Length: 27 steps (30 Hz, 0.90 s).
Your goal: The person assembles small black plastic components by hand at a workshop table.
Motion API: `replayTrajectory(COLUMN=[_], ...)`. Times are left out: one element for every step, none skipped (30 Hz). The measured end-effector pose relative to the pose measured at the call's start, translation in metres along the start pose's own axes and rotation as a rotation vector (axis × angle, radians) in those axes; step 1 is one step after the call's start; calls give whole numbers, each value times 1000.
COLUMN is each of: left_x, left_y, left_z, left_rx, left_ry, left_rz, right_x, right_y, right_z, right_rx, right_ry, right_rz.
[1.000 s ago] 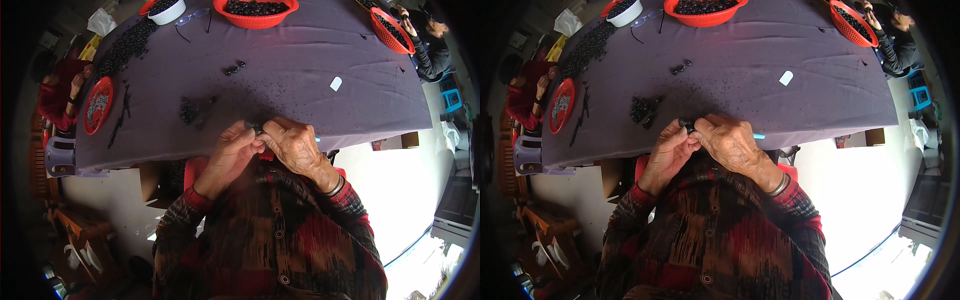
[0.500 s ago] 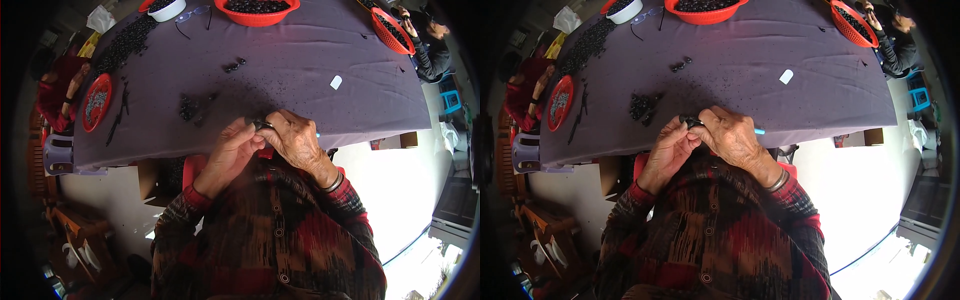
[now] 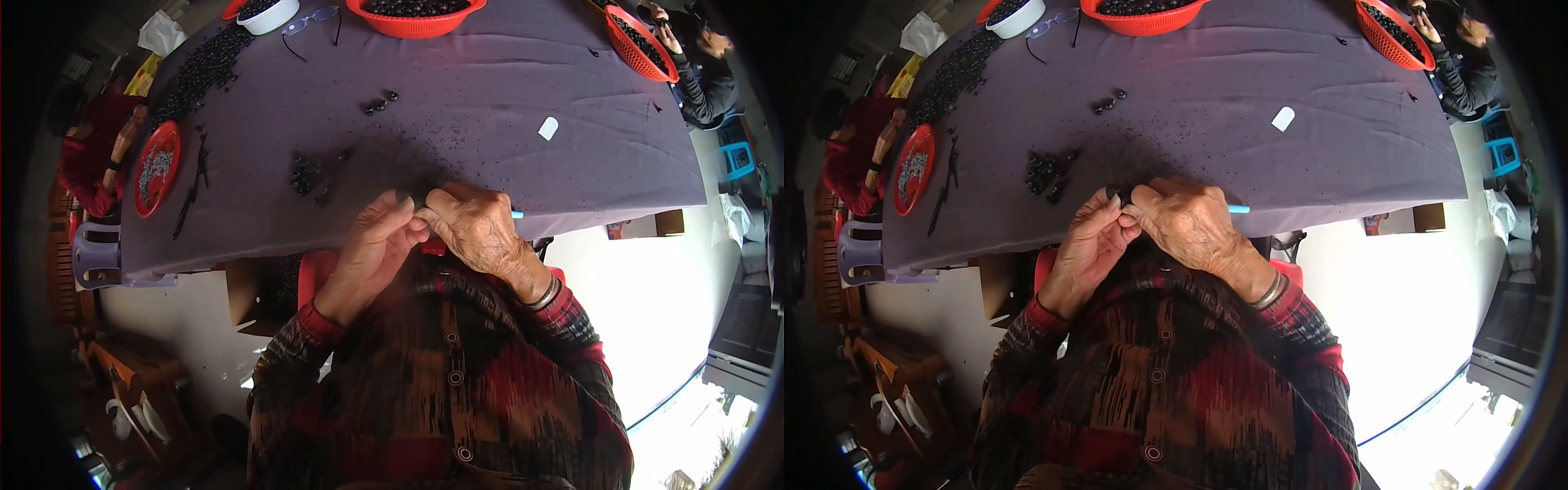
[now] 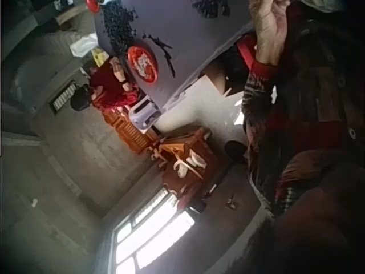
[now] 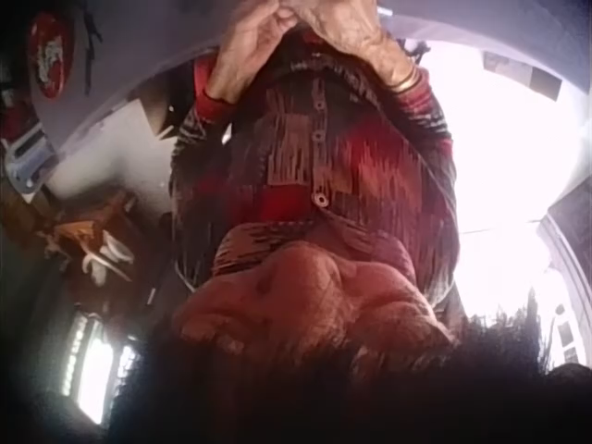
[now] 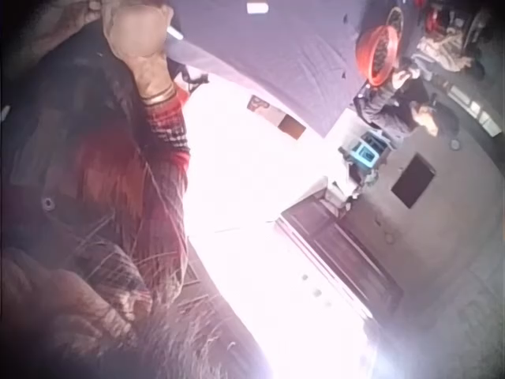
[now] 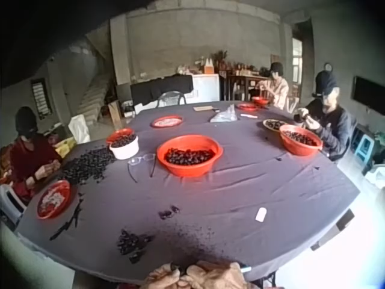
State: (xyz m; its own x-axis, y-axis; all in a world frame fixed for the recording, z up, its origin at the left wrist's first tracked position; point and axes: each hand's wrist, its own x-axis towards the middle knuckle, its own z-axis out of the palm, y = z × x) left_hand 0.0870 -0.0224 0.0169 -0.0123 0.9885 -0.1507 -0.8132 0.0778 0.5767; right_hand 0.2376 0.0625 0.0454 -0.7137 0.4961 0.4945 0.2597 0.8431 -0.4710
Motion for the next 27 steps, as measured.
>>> replayTrajectory(left_x=[0,1,1,1,0,1,1,1,-2,-3,-1,-2,-5,-2,-2,1,4,5,9,10,8,9,11,11,12,13,12], left_y=[0,1,3,5,6,8,12,20,32,43,50,58,67,70,73,73,71,69,67,66,68,69,70,71,72,73,73], left_z=[1,4,8,10,8,6,3,-5,-12,-14,-25,-35,-35,-40,-47,-53,-58,-65,-66,-66,-67,-65,-63,-64,-65,-64,-61], left_rx=[-19,-21,6,32,32,68,105,303,502,696,893,1093,1337,1330,1476,1617,1612,1670,1724,1749,1748,1751,1754,1751,1704,1657,1655], left_ry=[2,1,38,76,76,93,111,147,190,279,274,272,331,332,383,431,440,448,445,441,456,479,501,511,502,491,504], left_rz=[-4,-1,4,11,19,74,129,217,304,365,500,637,655,664,732,797,808,813,819,858,862,873,886,892,906,921,931], right_x=[0,0,1,1,1,2,3,4,6,9,15,25,33,43,56,69,82,94,105,115,124,131,137,144,146,148,150], right_y=[0,-1,-1,-2,-3,-6,-5,-3,-2,0,3,6,12,20,25,31,37,43,48,53,56,60,64,64,65,67,67], right_z=[1,0,0,-1,-2,-7,-8,-8,-8,-9,-9,-8,-7,-5,-1,4,10,22,32,40,52,58,64,72,77,81,85], right_rx=[6,12,13,5,-3,21,22,4,-13,-47,-54,-47,-43,-23,-20,-30,-40,-39,-36,-34,-31,-87,-144,-175,-178,-238,-296], right_ry=[43,87,86,100,114,129,128,89,49,18,18,47,76,46,42,13,-17,-22,-56,-90,-95,-153,-209,-244,-245,-274,-304], right_rz=[-19,-40,-46,-6,33,80,64,116,167,227,219,201,186,205,188,189,190,176,192,208,196,182,167,171,161,153,141])
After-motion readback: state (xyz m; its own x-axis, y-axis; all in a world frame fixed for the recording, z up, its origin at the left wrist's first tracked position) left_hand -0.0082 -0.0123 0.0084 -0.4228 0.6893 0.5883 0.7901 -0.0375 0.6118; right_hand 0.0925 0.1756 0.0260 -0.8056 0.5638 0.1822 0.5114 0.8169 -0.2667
